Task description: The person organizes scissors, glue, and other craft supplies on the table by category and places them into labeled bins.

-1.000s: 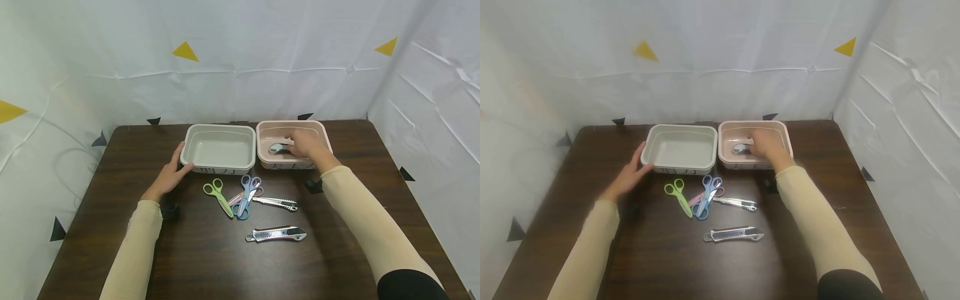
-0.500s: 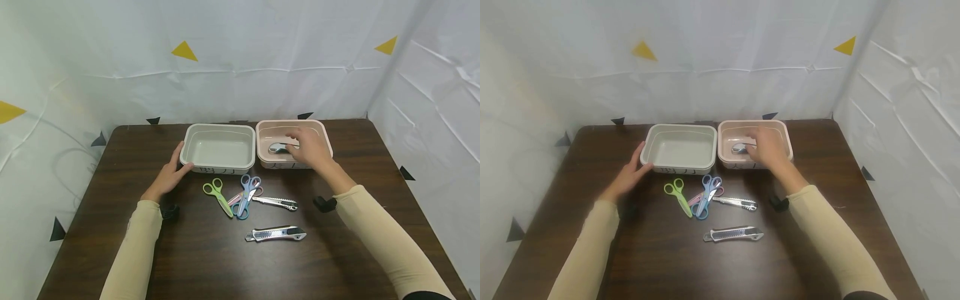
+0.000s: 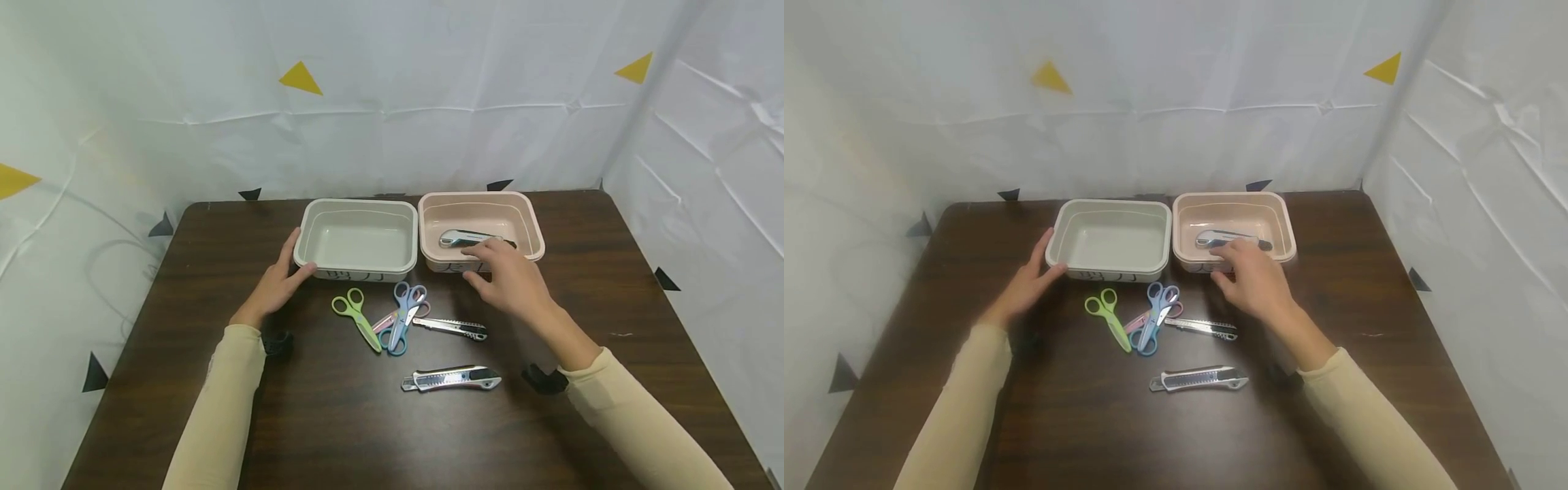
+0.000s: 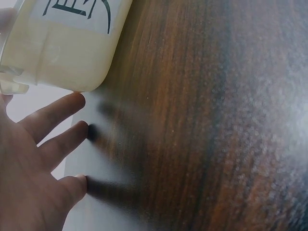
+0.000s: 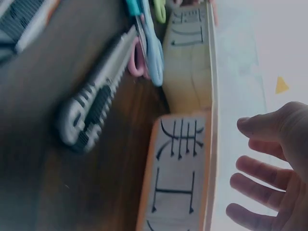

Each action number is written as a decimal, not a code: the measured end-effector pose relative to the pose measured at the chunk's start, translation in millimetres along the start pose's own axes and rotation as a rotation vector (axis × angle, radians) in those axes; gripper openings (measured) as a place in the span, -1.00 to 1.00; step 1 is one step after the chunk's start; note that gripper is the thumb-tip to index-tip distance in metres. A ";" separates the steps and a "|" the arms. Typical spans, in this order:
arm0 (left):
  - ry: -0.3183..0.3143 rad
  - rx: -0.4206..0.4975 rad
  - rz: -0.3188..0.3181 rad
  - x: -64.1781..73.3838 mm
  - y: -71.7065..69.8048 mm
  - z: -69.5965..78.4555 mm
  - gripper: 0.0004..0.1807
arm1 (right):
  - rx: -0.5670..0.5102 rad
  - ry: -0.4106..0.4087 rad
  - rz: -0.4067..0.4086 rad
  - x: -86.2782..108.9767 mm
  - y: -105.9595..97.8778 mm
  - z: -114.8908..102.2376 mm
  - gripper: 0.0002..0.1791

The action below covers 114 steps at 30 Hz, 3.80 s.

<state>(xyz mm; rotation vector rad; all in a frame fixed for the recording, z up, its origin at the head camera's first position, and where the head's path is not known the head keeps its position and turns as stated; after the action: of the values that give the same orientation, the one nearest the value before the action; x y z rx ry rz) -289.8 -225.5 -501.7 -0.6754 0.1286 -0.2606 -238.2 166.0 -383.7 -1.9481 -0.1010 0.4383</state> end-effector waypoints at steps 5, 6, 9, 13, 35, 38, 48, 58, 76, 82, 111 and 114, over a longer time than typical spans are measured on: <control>0.007 -0.003 0.005 0.0 -0.7 0.6 -0.09 | -0.019 -0.013 -0.038 17.7 11.6 -12.7 -0.54; 0.007 -0.003 0.006 -0.2 -0.7 0.7 -0.09 | -0.025 -0.024 -0.047 21.1 15.0 -15.5 -0.54; 0.008 0.002 0.004 -0.7 0.5 1.3 -0.10 | -0.025 -0.054 -0.080 32.2 26.6 -22.7 -0.54; 0.004 0.003 0.001 -0.9 2.7 -0.1 -0.11 | -0.025 -0.078 -0.140 46.1 44.3 -28.8 -0.57; 0.000 0.014 0.007 -0.6 1.9 -2.8 -0.11 | 0.003 -0.272 -0.298 122.6 80.1 -55.4 -0.53; -0.006 0.017 0.015 -0.5 0.9 -3.1 -0.11 | 0.024 -0.300 -0.302 126.0 80.7 -57.4 -0.44; -0.016 0.012 0.012 1.8 0.3 -1.9 -0.11 | 0.045 -0.285 -0.312 129.2 78.7 -55.8 -0.41; -0.013 0.015 0.018 0.8 0.4 -1.4 -0.10 | 0.065 -0.296 -0.293 129.0 79.9 -55.0 -0.47; -0.008 0.016 0.016 -0.5 0.4 -4.4 -0.10 | 0.076 -0.353 -0.362 139.0 78.6 -67.2 -0.51; -0.018 0.015 0.013 0.3 0.2 -3.7 -0.10 | 0.042 -0.379 -0.326 131.1 62.3 -68.7 -0.53; -0.014 0.018 0.025 1.7 0.1 -1.3 -0.10 | 0.133 -0.141 -0.131 -7.8 -40.4 32.3 -0.49; -0.015 0.010 0.032 1.5 -1.2 -4.3 -0.10 | 0.144 -0.100 -0.188 -24.4 -34.1 40.4 -0.50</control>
<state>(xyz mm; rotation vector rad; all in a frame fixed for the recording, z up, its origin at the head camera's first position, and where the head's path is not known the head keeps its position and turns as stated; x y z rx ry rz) -289.5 -229.4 -504.3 -0.6648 0.1239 -0.2251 -270.5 208.7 -360.7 -1.7563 -0.3065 0.4063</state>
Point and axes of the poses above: each hand's wrist, its own x-axis away from the middle knuckle, its own y-axis out of the palm, z = x × y, the point moved 8 cm from there along -x, towards the middle knuckle, and after that the axes turned 7 degrees about y, right-handed, at the moved point
